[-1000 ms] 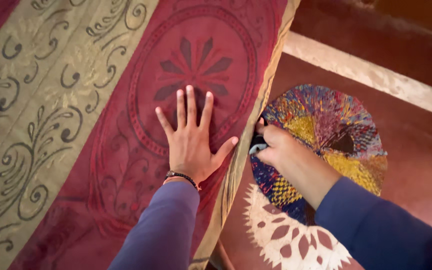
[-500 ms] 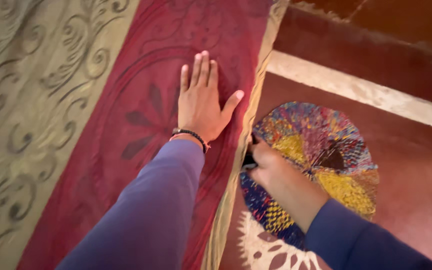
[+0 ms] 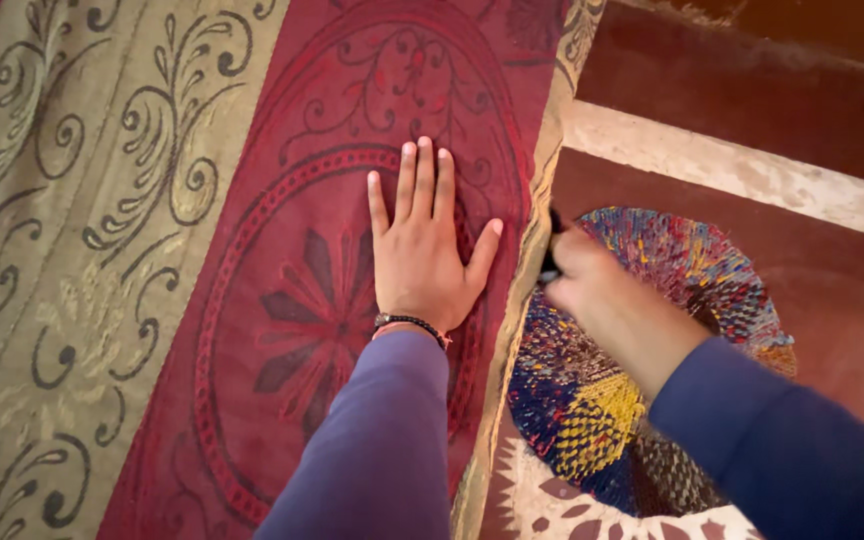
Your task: The person folds a large patterned rug on the floor. They use a small cloth to smooth the edges and creases while folding the rug in half lengthwise, then folding it again to create a compact bundle.
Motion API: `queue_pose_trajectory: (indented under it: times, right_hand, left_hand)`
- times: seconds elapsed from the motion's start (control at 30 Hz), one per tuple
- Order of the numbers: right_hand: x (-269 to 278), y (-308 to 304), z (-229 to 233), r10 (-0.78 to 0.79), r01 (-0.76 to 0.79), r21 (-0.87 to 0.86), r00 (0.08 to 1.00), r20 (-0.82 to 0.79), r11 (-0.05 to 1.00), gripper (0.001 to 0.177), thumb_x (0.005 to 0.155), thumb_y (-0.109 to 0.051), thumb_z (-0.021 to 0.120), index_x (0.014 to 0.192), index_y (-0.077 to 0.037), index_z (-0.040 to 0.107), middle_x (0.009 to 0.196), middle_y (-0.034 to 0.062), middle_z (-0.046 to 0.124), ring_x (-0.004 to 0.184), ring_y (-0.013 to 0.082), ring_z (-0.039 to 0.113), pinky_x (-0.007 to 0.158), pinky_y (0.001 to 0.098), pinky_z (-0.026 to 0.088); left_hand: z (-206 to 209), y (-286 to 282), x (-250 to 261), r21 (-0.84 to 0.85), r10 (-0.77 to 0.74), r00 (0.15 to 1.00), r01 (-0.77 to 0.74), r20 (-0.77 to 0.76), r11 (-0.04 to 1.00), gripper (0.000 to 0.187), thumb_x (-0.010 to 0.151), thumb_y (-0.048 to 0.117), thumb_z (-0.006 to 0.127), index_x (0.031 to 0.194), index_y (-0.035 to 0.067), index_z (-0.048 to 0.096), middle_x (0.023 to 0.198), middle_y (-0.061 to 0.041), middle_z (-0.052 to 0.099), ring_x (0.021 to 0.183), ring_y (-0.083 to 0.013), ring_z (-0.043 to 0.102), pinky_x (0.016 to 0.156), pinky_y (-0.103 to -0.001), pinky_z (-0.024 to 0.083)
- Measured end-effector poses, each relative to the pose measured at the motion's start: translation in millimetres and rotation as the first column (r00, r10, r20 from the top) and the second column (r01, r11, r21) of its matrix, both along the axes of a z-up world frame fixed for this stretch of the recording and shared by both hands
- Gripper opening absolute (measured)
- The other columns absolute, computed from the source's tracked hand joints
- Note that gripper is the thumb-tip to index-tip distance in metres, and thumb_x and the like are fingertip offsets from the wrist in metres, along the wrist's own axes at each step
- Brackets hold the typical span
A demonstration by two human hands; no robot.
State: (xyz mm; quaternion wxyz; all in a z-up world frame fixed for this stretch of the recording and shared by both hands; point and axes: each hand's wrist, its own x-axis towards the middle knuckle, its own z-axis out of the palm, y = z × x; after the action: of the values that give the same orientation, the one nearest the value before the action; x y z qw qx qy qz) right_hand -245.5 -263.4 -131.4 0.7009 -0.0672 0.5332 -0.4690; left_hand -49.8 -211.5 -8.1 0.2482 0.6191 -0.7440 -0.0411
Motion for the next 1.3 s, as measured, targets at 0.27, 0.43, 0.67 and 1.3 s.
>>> queue_pose_trajectory:
  times: [0.27,0.43,0.67,1.3]
  right_hand:
    - [-3.7,-5.5,0.7,0.012,-0.012,0.012,1.000,0.003,1.000,0.035,0.103,-0.005,0.043,0.127,-0.014,0.067,0.122,0.0137,0.074,0.102,0.0301,0.073,0.090,0.0514,0.061]
    - [-0.8,-13.2,1.2,0.044,-0.044,0.042,0.999,0.003,0.998,0.032,0.104,-0.009,0.044,0.126,-0.010,0.067,0.121,0.0150,0.074,0.100,0.0305,0.074,0.088,0.0517,0.062]
    - [-13.2,-41.5,-13.4,0.149,-0.151,0.070,0.988,0.034,0.986,0.031,0.105,-0.012,0.042,0.124,-0.007,0.066,0.119,0.0170,0.075,0.099,0.0314,0.075,0.086,0.0522,0.063]
    - [-3.1,-11.8,18.7,0.275,-0.248,0.206,0.955,-0.113,0.947,0.030,0.103,-0.015,0.047,0.126,-0.008,0.064,0.124,0.0128,0.073,0.104,0.0284,0.073,0.086,0.0481,0.061]
  left_hand:
    - [1.3,-0.1,-0.5,-0.001,0.005,1.000,-0.005,0.019,1.000,0.084,0.097,0.053,0.055,0.157,-0.002,0.035,0.167,-0.017,0.029,0.158,-0.0286,0.019,0.127,-0.054,0.006]
    - [-0.9,0.0,0.5,-0.012,0.021,0.999,-0.020,0.049,1.000,0.083,0.099,0.055,0.055,0.158,-0.001,0.036,0.168,-0.016,0.029,0.158,-0.0280,0.021,0.128,-0.052,0.008]
    - [-0.4,0.3,-1.3,-0.025,0.026,0.999,-0.026,0.027,0.999,0.082,0.098,0.055,0.057,0.158,0.003,0.038,0.167,-0.015,0.032,0.158,-0.0275,0.024,0.128,-0.052,0.009]
    - [4.9,4.1,0.2,-0.019,0.015,1.000,-0.015,0.025,1.000,0.076,0.098,0.050,0.058,0.156,0.003,0.042,0.166,-0.015,0.035,0.156,-0.0289,0.027,0.129,-0.050,0.014]
